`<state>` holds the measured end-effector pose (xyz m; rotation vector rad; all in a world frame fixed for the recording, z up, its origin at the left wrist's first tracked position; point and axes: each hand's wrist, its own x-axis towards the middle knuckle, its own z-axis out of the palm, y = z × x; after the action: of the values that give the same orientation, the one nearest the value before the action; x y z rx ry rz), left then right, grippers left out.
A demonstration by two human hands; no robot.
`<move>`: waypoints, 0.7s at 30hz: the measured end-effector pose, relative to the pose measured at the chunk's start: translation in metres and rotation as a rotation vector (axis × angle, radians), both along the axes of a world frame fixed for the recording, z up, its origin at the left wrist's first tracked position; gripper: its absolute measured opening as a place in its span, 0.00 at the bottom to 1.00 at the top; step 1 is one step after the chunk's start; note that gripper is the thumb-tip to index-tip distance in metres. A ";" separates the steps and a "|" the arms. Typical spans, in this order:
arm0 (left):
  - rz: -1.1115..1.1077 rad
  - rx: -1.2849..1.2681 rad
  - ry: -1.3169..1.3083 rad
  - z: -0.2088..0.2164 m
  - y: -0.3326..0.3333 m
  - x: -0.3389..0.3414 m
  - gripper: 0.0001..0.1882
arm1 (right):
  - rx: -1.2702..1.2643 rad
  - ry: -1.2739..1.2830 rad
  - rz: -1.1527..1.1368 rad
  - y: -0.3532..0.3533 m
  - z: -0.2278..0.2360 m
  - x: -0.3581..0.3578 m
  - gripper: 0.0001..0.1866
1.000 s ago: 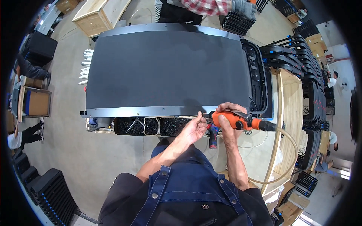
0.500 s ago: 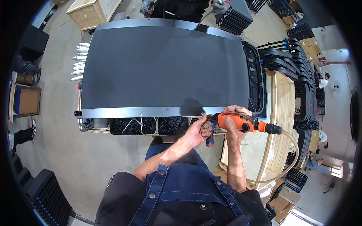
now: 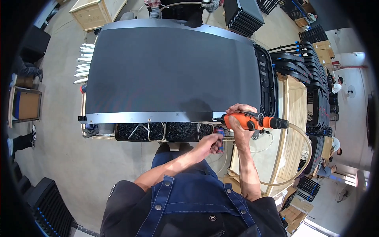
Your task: Assembling components of a treadmill unit in a factory.
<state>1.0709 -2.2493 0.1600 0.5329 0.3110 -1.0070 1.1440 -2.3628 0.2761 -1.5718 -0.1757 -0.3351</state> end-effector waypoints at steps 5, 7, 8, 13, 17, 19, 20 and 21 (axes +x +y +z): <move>-0.131 0.095 -0.205 -0.014 0.032 -0.023 0.21 | -0.028 0.018 0.039 -0.008 -0.001 0.000 0.21; -0.170 0.103 -0.412 0.003 0.048 -0.022 0.21 | 0.008 -0.019 0.091 -0.008 -0.003 0.000 0.21; -0.165 0.110 -0.415 0.006 0.051 -0.021 0.21 | 0.014 -0.024 0.097 -0.007 -0.001 0.000 0.21; -0.098 0.285 -0.468 0.012 0.060 -0.025 0.22 | 0.023 0.067 0.062 -0.010 -0.004 0.000 0.20; 0.155 0.310 -0.351 0.013 0.061 -0.033 0.20 | 0.073 0.158 0.112 -0.014 0.003 0.000 0.21; 0.216 0.300 -0.292 0.009 0.064 -0.036 0.18 | 0.063 0.194 0.136 -0.016 0.015 -0.002 0.23; 0.284 0.241 -0.241 0.006 0.067 -0.035 0.18 | 0.161 0.166 0.164 -0.020 0.015 -0.001 0.23; 0.349 0.181 -0.185 0.009 0.070 -0.035 0.17 | 0.259 0.145 0.187 -0.021 0.019 -0.004 0.23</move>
<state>1.0354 -2.1796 0.1690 0.7039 0.3183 -0.5898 1.1398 -2.3841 0.2950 -1.3057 -0.1589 -0.0921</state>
